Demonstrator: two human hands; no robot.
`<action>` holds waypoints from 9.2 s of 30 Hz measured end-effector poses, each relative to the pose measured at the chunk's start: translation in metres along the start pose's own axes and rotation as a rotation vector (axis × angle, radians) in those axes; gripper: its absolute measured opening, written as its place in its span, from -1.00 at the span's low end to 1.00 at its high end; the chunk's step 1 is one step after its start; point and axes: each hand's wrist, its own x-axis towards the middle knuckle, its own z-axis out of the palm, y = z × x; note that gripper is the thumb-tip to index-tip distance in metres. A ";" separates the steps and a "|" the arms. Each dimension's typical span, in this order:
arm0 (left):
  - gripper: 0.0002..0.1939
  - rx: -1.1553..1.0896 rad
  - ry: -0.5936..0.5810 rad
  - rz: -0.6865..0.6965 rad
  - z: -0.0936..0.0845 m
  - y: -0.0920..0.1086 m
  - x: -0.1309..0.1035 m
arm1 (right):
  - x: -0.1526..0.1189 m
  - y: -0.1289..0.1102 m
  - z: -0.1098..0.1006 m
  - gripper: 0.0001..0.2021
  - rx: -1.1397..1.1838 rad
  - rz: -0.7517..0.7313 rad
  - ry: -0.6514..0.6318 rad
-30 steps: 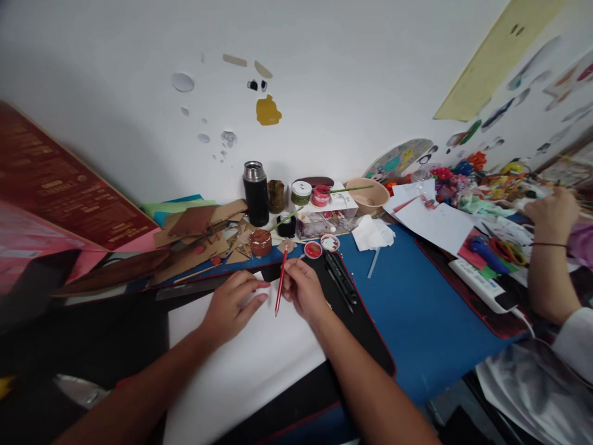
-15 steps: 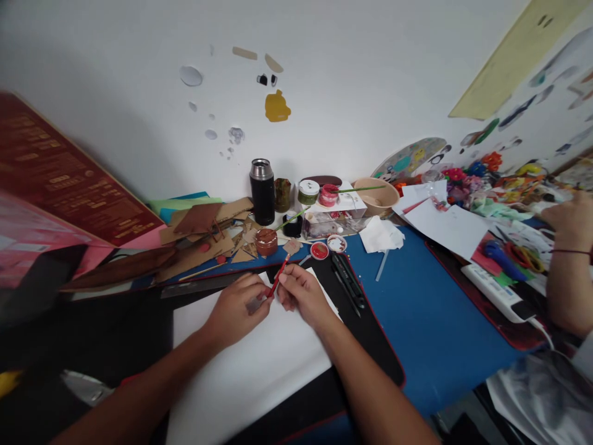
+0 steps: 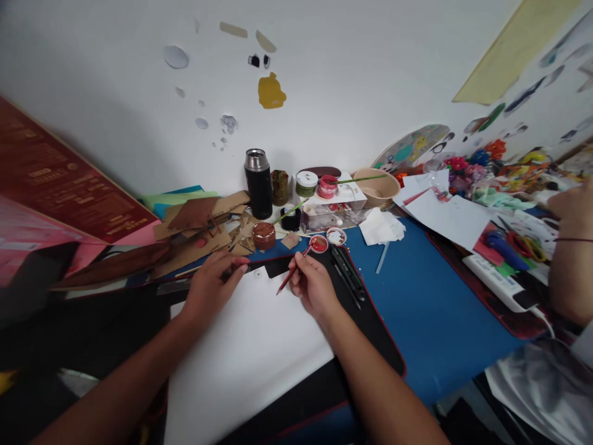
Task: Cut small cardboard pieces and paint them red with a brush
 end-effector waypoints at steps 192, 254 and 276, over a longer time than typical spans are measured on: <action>-0.70 0.079 -0.296 0.139 0.009 -0.006 -0.006 | 0.013 0.013 -0.003 -0.52 -0.813 -0.341 -0.184; -0.72 0.109 -0.284 0.167 0.009 -0.005 -0.008 | 0.019 0.018 -0.001 -0.58 -0.492 -0.207 -0.045; -0.66 0.244 -0.285 0.246 0.013 -0.006 -0.011 | 0.024 0.009 0.007 -0.51 -0.485 -0.119 -0.016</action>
